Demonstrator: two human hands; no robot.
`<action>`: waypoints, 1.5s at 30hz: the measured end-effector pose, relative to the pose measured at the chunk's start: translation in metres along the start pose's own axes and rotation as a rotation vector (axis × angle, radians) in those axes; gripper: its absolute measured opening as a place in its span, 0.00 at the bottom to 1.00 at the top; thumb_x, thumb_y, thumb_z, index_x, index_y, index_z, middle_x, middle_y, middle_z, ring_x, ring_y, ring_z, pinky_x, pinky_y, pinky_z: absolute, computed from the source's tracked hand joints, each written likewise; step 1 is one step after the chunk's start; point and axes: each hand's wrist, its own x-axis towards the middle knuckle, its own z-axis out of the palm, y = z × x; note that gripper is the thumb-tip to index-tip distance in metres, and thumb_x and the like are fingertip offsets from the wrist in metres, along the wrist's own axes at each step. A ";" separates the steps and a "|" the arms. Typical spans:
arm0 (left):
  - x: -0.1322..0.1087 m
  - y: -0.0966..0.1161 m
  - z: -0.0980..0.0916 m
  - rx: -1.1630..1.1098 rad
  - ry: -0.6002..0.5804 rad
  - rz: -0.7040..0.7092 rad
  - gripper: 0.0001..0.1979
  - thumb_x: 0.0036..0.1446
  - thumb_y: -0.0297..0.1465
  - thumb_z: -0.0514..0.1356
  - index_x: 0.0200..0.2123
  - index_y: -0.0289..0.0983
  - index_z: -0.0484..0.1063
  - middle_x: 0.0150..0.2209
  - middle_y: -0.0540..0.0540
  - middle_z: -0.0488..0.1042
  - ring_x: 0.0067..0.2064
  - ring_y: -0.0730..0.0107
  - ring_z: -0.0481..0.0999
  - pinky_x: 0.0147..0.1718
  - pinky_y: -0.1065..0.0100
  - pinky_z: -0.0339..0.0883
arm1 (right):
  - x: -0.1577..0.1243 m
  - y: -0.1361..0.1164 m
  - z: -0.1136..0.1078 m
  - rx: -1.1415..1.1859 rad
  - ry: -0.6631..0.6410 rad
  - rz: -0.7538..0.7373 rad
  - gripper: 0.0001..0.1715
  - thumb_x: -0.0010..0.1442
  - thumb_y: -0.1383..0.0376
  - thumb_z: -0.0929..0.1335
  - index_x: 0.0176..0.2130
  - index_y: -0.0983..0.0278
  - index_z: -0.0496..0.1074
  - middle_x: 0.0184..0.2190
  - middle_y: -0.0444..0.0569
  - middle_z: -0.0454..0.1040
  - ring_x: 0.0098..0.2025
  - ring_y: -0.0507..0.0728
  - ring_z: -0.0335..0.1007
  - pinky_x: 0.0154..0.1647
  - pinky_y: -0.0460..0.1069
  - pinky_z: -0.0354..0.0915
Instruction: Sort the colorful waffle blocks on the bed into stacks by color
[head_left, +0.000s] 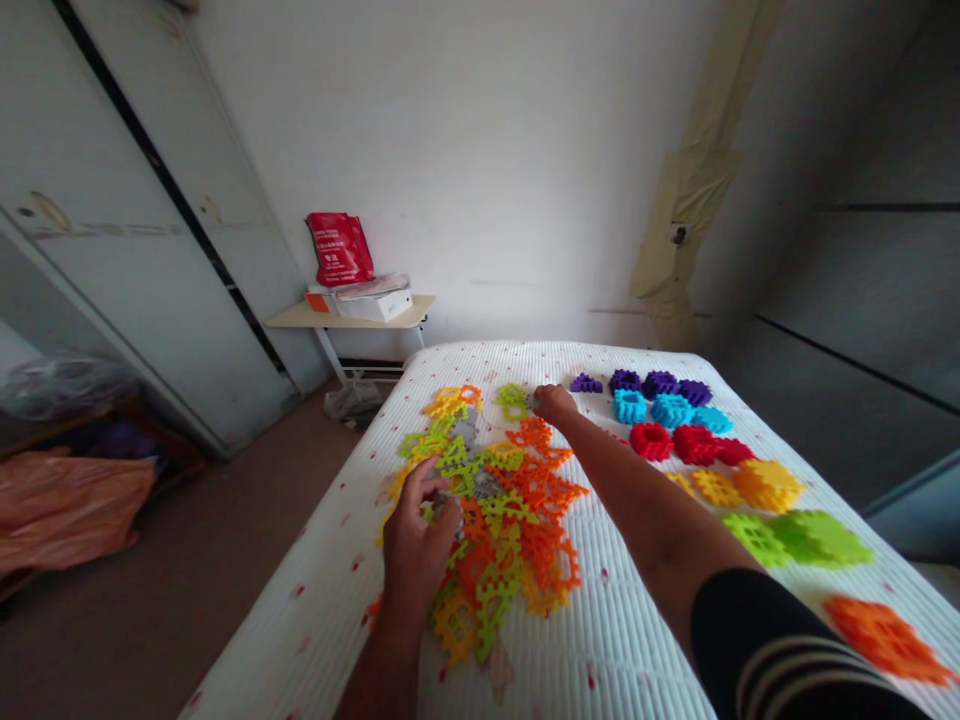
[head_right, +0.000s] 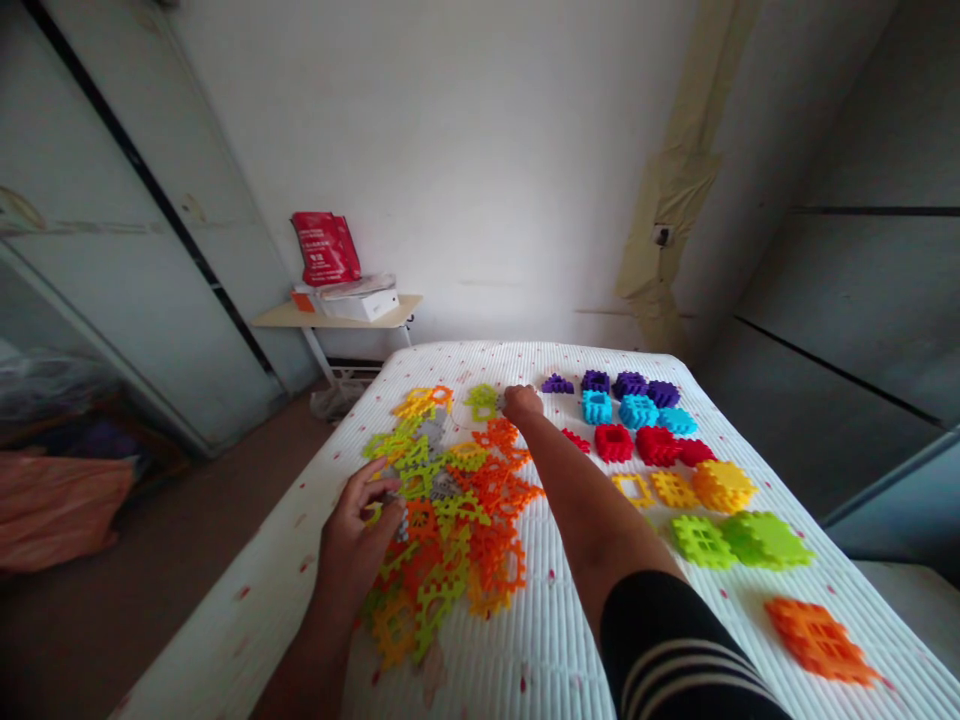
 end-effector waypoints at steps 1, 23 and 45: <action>0.000 0.000 0.000 0.031 0.001 -0.002 0.27 0.48 0.33 0.57 0.54 0.41 0.63 0.42 0.46 0.75 0.43 0.64 0.74 0.42 0.66 0.64 | -0.001 0.000 -0.001 0.000 0.004 0.000 0.19 0.63 0.60 0.65 0.51 0.65 0.65 0.49 0.52 0.67 0.46 0.57 0.68 0.45 0.57 0.67; 0.005 -0.020 0.021 0.273 -0.087 0.101 0.21 0.50 0.27 0.53 0.49 0.37 0.68 0.48 0.43 0.72 0.47 0.64 0.71 0.50 0.64 0.62 | -0.091 -0.047 0.014 0.069 0.071 -0.121 0.18 0.66 0.64 0.57 0.46 0.70 0.69 0.43 0.60 0.71 0.48 0.59 0.65 0.49 0.52 0.58; 0.004 -0.017 0.002 0.308 -0.068 0.081 0.20 0.47 0.24 0.53 0.44 0.38 0.72 0.45 0.43 0.75 0.44 0.63 0.73 0.46 0.64 0.65 | -0.144 -0.048 0.005 0.421 0.210 -0.590 0.12 0.61 0.69 0.63 0.41 0.63 0.74 0.41 0.49 0.76 0.44 0.54 0.69 0.47 0.47 0.61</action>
